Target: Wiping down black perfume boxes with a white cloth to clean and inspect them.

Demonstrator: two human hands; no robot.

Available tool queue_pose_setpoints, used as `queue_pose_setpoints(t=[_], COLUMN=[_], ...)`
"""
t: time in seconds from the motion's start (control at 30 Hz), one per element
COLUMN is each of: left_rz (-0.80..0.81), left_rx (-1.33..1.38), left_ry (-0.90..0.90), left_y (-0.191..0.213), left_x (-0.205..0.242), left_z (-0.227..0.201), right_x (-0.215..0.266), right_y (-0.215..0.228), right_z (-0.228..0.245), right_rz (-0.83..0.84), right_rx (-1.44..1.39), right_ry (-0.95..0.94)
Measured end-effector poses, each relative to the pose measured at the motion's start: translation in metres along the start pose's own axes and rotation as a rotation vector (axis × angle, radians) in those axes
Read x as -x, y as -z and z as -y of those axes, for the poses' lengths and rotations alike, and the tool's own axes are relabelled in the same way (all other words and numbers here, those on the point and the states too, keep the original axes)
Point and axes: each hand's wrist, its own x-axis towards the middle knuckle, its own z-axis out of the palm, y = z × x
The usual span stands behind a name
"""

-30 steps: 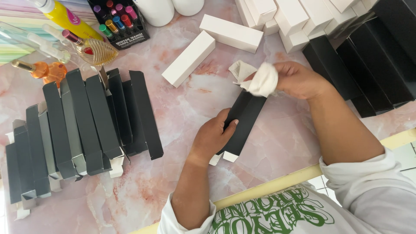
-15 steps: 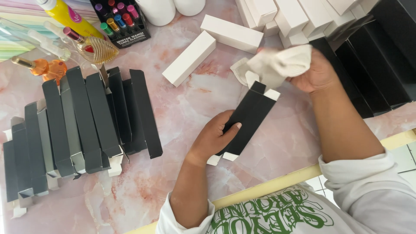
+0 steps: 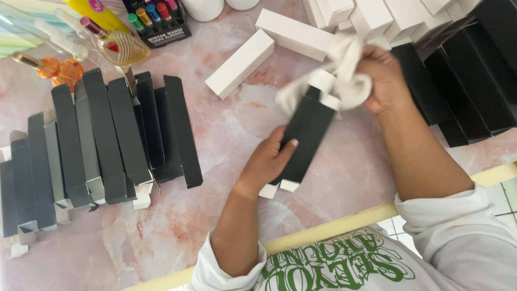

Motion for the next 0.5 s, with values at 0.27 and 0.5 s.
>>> queue_pose_setpoints(t=[0.27, 0.5], left_rz=[-0.674, -0.479], left_rx=[0.911, 1.286], left_ry=[0.069, 0.240], left_y=[-0.006, -0.013], left_x=[-0.029, -0.020], left_z=[0.025, 0.007], right_x=[0.109, 0.101], right_y=[-0.111, -0.133], right_z=[-0.002, -0.022], right_rz=[0.351, 0.920], right_rx=[0.380, 1.401], right_ry=[0.232, 1.005])
